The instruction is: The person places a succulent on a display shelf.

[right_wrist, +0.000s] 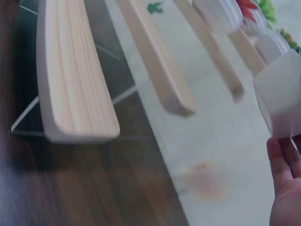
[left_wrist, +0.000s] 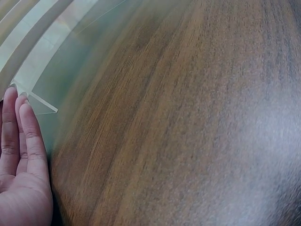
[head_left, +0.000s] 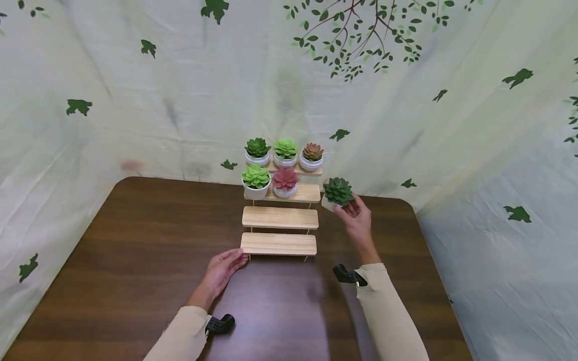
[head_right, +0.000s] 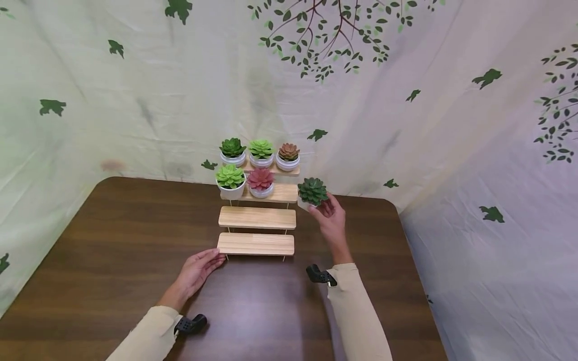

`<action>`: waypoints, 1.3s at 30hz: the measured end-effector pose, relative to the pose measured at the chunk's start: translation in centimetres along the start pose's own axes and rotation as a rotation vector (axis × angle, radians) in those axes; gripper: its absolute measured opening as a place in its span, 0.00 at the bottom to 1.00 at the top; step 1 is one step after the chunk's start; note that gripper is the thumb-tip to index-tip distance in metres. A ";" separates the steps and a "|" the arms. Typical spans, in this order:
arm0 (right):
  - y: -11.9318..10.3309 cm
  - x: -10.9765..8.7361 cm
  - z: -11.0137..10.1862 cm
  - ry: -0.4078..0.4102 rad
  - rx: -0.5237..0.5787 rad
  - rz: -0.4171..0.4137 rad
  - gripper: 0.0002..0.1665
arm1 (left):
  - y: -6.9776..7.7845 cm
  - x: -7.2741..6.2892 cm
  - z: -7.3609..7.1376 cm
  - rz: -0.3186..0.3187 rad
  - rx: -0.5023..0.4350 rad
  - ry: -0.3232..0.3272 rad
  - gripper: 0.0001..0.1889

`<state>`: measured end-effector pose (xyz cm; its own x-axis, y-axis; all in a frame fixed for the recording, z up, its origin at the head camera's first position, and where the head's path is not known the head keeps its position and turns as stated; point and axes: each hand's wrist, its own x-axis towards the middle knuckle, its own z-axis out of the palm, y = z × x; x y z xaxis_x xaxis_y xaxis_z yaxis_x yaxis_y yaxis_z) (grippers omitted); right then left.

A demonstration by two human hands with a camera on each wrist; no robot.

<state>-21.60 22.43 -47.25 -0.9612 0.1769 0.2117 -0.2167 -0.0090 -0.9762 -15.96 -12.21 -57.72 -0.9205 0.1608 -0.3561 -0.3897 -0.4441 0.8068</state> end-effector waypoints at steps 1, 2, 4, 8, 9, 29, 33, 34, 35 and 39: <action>-0.1 0.2 0.3 -0.009 -0.003 -0.003 0.32 | 0.0 0.0 0.0 0.004 0.003 -0.002 0.09; -0.3 0.3 0.7 -0.021 -0.003 -0.006 0.32 | 0.1 0.1 0.0 0.007 0.005 0.000 0.09; -0.4 0.7 1.2 -0.044 0.001 -0.006 0.33 | 0.1 0.2 0.0 0.015 0.011 0.003 0.09; -0.5 1.4 2.1 -0.086 0.021 0.005 0.34 | 0.2 0.3 0.0 0.007 0.008 0.002 0.09; -0.5 1.5 2.2 -0.099 0.024 0.009 0.34 | 0.2 0.3 0.0 0.005 0.009 0.003 0.08; 0.1 4.0 3.0 -0.275 -0.035 0.042 0.32 | 0.1 0.1 0.0 -0.020 -0.005 -0.001 0.09; 0.1 4.2 2.9 -0.282 -0.039 0.051 0.32 | 0.2 0.0 0.1 -0.021 -0.004 -0.003 0.08; 0.1 4.2 2.9 -0.281 -0.037 0.053 0.32 | 0.1 0.0 0.0 -0.019 -0.003 -0.002 0.08; 0.1 4.3 2.9 -0.281 -0.034 0.054 0.32 | 0.1 0.1 0.0 -0.019 -0.005 0.000 0.08; 0.1 4.3 2.9 -0.282 -0.039 0.062 0.33 | 0.1 0.1 0.0 -0.023 -0.004 0.013 0.09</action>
<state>-26.29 20.31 -46.28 -0.9831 -0.1036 0.1512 -0.1548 0.0277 -0.9876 -16.08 -12.23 -57.72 -0.9109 0.1593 -0.3805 -0.4104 -0.4436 0.7967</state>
